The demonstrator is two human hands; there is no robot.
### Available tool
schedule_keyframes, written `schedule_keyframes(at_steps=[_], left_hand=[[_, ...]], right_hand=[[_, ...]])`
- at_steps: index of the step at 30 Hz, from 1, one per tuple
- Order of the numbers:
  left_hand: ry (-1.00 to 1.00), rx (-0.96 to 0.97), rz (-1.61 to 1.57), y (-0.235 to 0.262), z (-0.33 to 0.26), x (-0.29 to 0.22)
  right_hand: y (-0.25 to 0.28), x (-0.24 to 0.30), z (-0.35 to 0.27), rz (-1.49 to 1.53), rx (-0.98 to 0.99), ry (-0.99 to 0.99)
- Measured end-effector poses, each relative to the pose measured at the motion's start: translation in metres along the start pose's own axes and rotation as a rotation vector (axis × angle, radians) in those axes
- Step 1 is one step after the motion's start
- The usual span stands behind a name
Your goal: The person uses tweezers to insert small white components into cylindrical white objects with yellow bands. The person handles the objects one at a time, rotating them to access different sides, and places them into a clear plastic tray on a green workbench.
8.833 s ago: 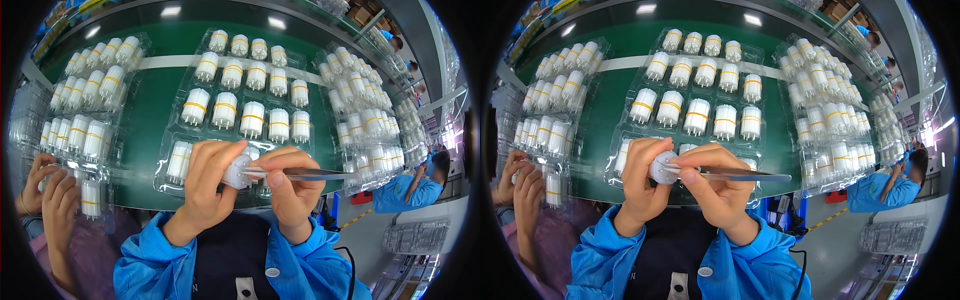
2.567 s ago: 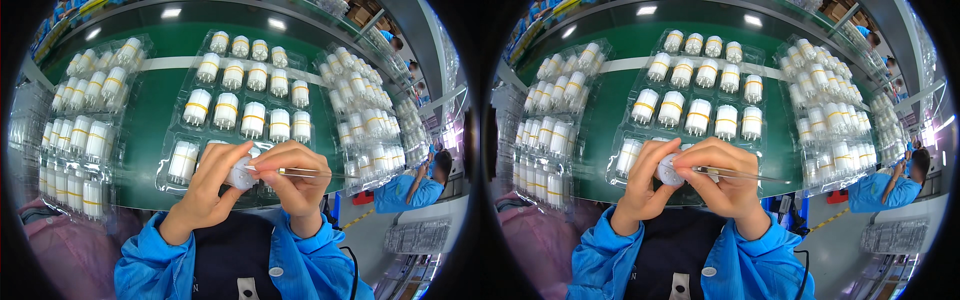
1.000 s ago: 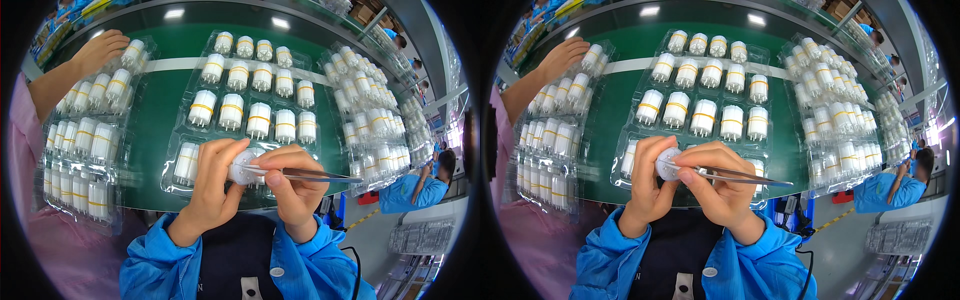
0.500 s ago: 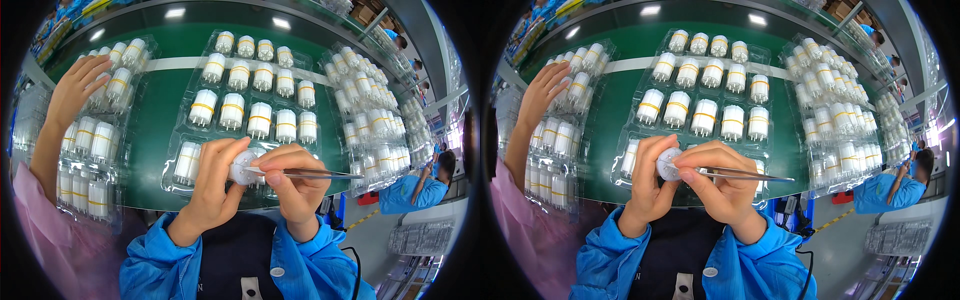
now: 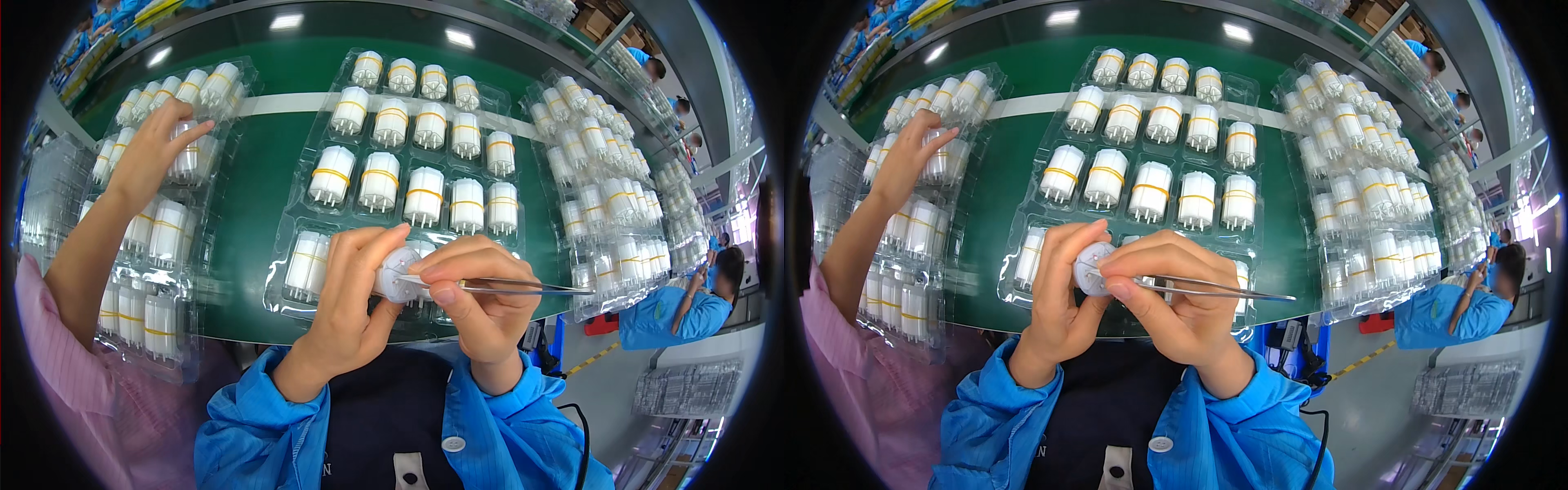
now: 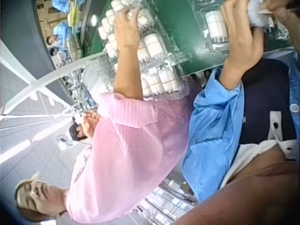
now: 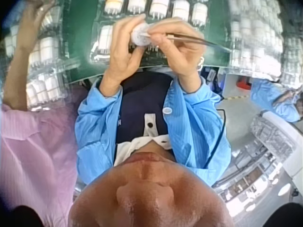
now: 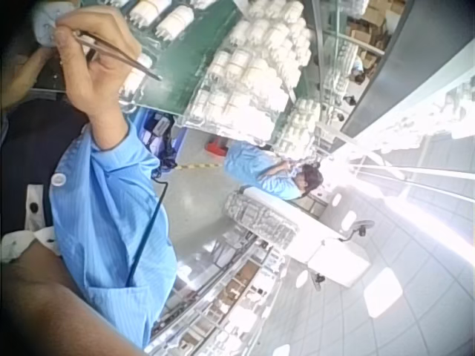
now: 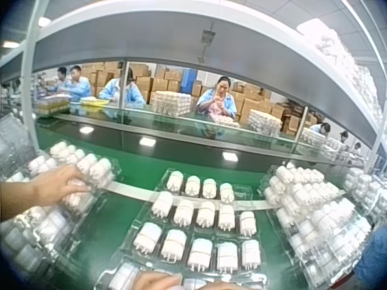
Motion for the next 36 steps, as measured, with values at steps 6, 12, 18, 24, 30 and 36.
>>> schedule_keyframes(at_steps=[6,12,18,24,30,36], left_hand=[[-0.011,0.019,0.004,0.0,0.0,0.001],[-0.011,0.016,-0.003,0.003,0.003,0.001],[-0.006,0.034,-0.018,0.009,0.003,-0.002],[0.076,0.077,-0.165,0.011,0.0,0.001],[0.093,0.106,-0.205,0.012,-0.001,0.001],[0.067,0.115,-0.196,0.012,-0.001,0.003]], right_hand=[[-0.003,0.007,0.006,-0.151,0.074,0.046],[-0.009,0.013,0.015,-0.232,0.132,0.066],[-0.004,0.016,0.018,-0.103,0.113,0.003],[-0.004,0.018,0.02,-0.063,0.078,0.003],[-0.005,0.015,0.021,-0.108,0.126,0.034],[-0.006,0.012,0.02,-0.122,0.129,0.029]])
Point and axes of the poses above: each hand's wrist, its own z-axis towards the middle knuckle, its own y-axis out of the back of the hand, x = y × z, the point moved 4 cm from there along z, towards the middle knuckle, and after that the axes turned 10 degrees about z, right-handed, at the moved point
